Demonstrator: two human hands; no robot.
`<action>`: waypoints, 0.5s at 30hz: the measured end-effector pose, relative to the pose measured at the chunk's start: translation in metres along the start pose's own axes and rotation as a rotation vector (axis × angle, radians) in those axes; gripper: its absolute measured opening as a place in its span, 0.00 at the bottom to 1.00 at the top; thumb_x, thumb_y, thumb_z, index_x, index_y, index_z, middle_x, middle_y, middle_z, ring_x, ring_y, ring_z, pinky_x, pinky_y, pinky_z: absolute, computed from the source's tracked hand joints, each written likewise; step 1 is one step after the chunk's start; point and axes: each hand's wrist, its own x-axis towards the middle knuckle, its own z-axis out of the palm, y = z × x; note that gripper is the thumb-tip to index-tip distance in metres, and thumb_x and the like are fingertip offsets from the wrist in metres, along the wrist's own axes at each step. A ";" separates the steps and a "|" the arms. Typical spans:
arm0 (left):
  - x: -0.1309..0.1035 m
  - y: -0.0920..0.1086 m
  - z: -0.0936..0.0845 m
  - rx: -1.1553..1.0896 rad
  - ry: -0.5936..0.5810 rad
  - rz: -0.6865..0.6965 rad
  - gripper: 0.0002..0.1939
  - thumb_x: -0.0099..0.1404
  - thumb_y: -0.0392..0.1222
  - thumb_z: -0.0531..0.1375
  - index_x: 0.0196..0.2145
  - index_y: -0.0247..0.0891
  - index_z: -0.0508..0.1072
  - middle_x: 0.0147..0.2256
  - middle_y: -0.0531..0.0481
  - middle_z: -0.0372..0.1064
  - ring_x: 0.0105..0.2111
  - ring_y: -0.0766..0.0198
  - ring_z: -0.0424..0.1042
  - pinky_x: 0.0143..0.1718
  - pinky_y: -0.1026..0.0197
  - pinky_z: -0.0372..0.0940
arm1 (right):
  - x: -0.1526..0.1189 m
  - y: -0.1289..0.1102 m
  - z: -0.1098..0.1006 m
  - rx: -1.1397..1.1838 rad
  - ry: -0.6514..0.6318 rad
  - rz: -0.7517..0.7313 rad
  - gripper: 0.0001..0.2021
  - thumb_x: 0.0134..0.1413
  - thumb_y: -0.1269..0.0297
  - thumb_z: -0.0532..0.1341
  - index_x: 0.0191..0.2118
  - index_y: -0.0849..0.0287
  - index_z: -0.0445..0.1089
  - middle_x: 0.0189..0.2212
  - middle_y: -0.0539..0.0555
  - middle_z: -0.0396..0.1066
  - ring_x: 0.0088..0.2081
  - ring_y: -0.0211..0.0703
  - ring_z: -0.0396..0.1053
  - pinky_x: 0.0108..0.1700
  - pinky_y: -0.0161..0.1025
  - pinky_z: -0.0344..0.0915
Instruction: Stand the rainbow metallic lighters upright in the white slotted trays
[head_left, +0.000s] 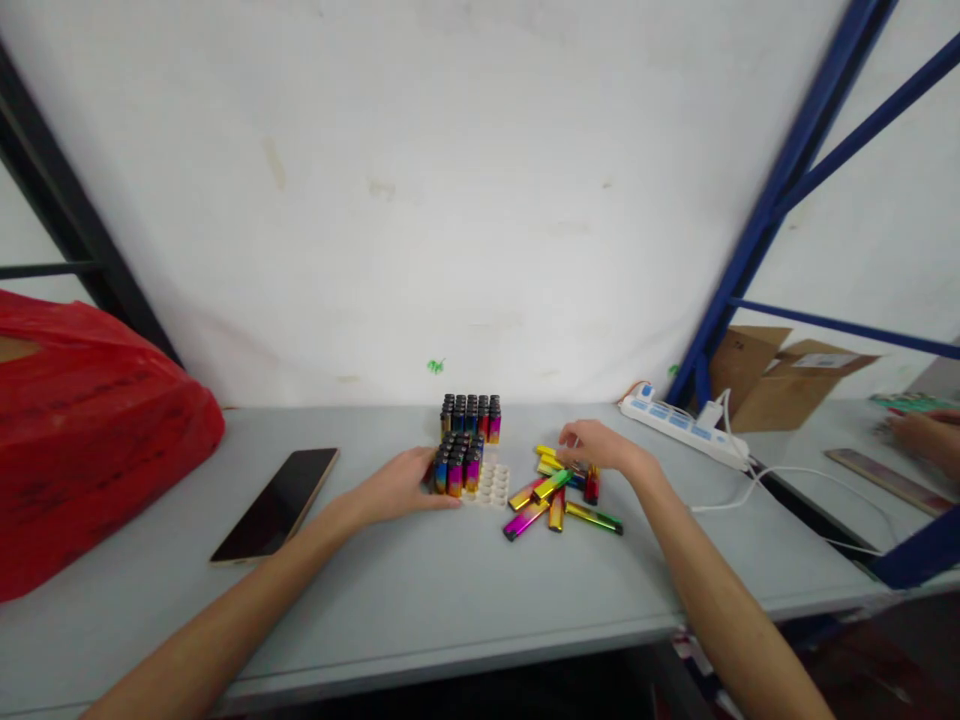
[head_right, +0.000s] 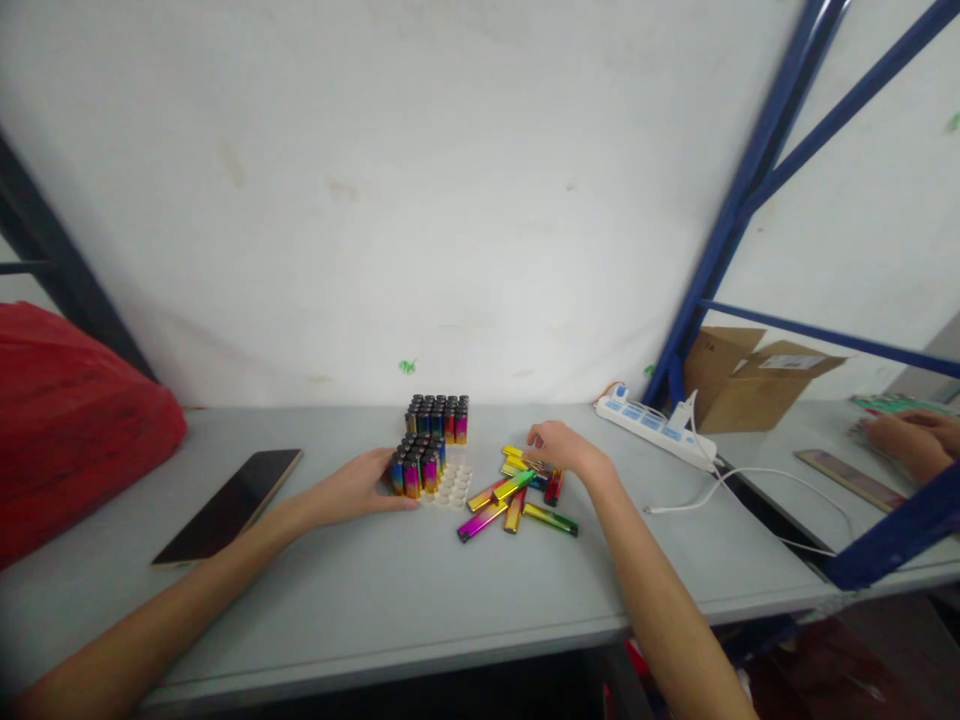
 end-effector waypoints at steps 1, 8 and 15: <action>0.000 0.001 -0.001 0.005 -0.006 -0.006 0.34 0.56 0.66 0.67 0.50 0.38 0.75 0.46 0.43 0.77 0.44 0.47 0.76 0.45 0.54 0.69 | 0.000 0.005 0.001 0.017 -0.038 0.014 0.09 0.57 0.62 0.69 0.41 0.62 0.79 0.39 0.59 0.79 0.38 0.47 0.75 0.39 0.36 0.64; 0.000 0.003 -0.003 0.014 -0.020 -0.008 0.32 0.57 0.67 0.66 0.48 0.38 0.76 0.45 0.44 0.77 0.43 0.48 0.76 0.46 0.54 0.69 | 0.004 0.012 0.011 0.070 0.044 0.028 0.07 0.60 0.63 0.65 0.35 0.62 0.75 0.35 0.59 0.79 0.36 0.46 0.73 0.37 0.37 0.62; 0.000 -0.003 0.000 -0.001 0.003 0.013 0.35 0.55 0.68 0.67 0.50 0.40 0.76 0.48 0.43 0.77 0.45 0.47 0.76 0.49 0.53 0.69 | 0.014 -0.004 0.012 0.577 0.397 0.003 0.16 0.60 0.50 0.63 0.40 0.58 0.69 0.24 0.48 0.72 0.25 0.39 0.68 0.33 0.36 0.63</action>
